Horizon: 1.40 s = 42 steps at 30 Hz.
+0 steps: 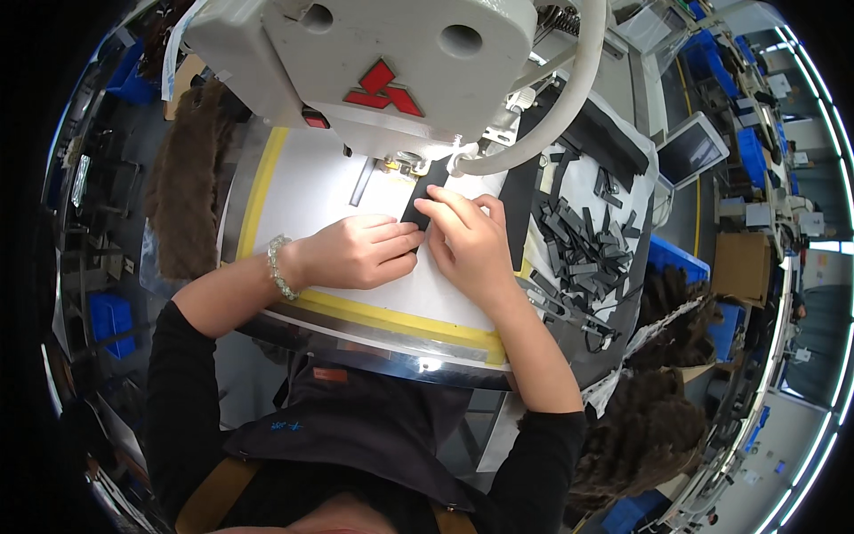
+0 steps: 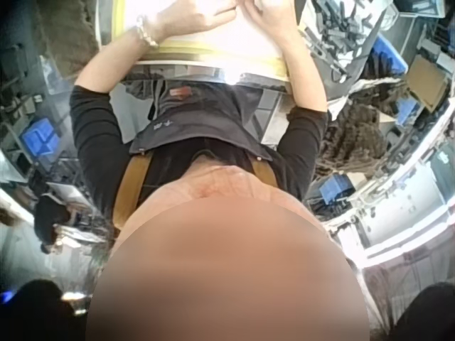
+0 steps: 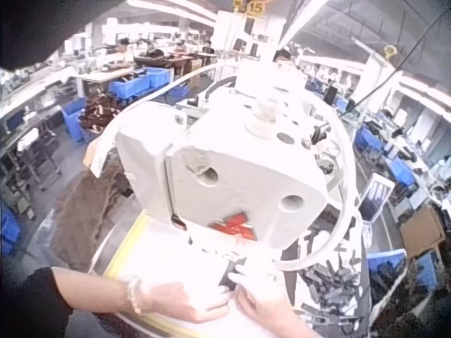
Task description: Attaching leather straps to fur components using an industrial sewing machine and organizing finished parts.
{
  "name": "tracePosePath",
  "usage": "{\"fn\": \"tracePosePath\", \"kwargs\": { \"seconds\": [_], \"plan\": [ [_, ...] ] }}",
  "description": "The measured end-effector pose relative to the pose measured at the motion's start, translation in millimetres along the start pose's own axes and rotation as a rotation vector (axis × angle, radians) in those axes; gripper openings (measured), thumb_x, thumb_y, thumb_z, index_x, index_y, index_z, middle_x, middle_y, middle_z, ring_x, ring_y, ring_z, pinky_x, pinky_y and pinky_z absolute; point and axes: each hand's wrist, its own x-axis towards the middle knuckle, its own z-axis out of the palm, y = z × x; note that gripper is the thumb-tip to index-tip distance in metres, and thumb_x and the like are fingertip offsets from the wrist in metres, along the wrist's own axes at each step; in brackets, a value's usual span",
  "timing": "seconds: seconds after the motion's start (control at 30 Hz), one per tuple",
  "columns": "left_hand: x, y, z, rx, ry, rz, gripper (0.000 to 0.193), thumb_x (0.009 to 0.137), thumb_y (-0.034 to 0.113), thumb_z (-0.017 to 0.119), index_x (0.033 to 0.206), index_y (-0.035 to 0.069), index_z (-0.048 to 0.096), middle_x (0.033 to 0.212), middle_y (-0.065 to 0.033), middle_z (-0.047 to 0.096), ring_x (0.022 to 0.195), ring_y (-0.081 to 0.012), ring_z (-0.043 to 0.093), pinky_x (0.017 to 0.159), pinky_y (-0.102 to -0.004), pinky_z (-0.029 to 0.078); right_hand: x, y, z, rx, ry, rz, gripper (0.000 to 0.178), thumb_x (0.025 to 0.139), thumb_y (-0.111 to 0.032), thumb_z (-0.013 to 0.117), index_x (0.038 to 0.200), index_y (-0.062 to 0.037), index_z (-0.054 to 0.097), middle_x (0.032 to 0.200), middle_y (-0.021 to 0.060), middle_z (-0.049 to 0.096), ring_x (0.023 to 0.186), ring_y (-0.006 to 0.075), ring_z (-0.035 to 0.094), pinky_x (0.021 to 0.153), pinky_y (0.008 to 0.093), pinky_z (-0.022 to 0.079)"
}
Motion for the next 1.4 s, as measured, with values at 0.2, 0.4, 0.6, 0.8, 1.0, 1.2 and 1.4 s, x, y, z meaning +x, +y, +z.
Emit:
{"fn": "tracePosePath", "kwargs": {
  "seconds": [0.2,0.4,0.6,0.8,1.0,1.2,1.4],
  "plan": [
    [3.5,1.3,2.9,0.195,0.085,-0.121,0.010,0.071,0.010,0.059,0.073,0.005,0.051,0.082,-0.0113,0.061,0.083,-0.0227,0.064,0.072,-0.0294,0.053,0.2,0.0,-0.6,0.009,-0.031,0.024,0.030,0.072,0.002,0.062,0.099,-0.0115,0.064,0.109,0.0027,0.064,0.092,0.0162,0.059,0.085,0.0321,0.032],
    [-2.3,-14.4,4.0,0.156,0.016,-0.317,0.025,0.078,0.008,0.055,0.100,-0.001,0.060,0.114,-0.0204,0.060,0.105,-0.0299,0.060,0.089,-0.0369,0.049,1.3,-2.7,4.3,0.023,-0.059,0.016,0.030,0.071,0.000,0.063,0.099,-0.0108,0.063,0.110,0.0024,0.064,0.101,0.0180,0.056,0.087,0.0350,0.029],
    [-1.6,2.2,-8.6,0.095,-0.159,-0.285,0.029,0.076,0.014,0.061,0.101,0.000,0.059,0.108,-0.0184,0.061,0.099,-0.0305,0.060,0.088,-0.0375,0.048,-2.5,-3.8,3.6,-0.012,-0.019,0.067,0.029,0.071,0.000,0.063,0.097,-0.0122,0.064,0.109,0.0018,0.064,0.102,0.0178,0.056,0.087,0.0350,0.029],
    [-0.9,-0.5,-1.1,-0.021,-0.023,-0.396,0.047,0.072,0.025,0.070,0.110,0.000,0.056,0.114,-0.0193,0.057,0.107,-0.0319,0.055,0.092,-0.0396,0.044,-4.1,-2.6,6.0,-0.007,0.063,0.057,0.031,0.067,0.001,0.064,0.095,-0.0135,0.065,0.103,0.0010,0.064,0.096,0.0170,0.057,0.081,0.0344,0.031],
    [-0.2,5.9,-4.0,0.045,-0.082,-0.382,0.053,0.076,0.030,0.066,0.116,-0.001,0.053,0.118,-0.0211,0.054,0.110,-0.0335,0.052,0.096,-0.0413,0.041,-5.1,-1.5,6.5,0.006,0.091,0.063,0.030,0.068,0.001,0.065,0.093,-0.0147,0.066,0.101,-0.0001,0.065,0.094,0.0159,0.057,0.080,0.0334,0.031],
    [0.4,3.0,-1.7,-0.013,-0.064,-0.401,0.055,0.078,0.030,0.066,0.118,-0.002,0.048,0.121,-0.0237,0.051,0.114,-0.0348,0.049,0.099,-0.0405,0.038,-5.2,-0.6,6.4,0.014,0.110,0.071,0.029,0.068,0.001,0.065,0.092,-0.0151,0.066,0.100,-0.0008,0.065,0.093,0.0154,0.058,0.080,0.0332,0.031],
    [-0.2,2.8,-1.0,-0.025,-0.072,-0.395,0.056,0.078,0.030,0.066,0.119,-0.003,0.047,0.120,-0.0243,0.051,0.115,-0.0350,0.048,0.100,-0.0403,0.037,-3.9,-4.2,4.6,0.024,0.107,0.105,0.025,0.071,0.003,0.062,0.090,-0.0124,0.067,0.099,-0.0004,0.067,0.093,0.0166,0.058,0.084,0.0319,0.032]
  ]
}}
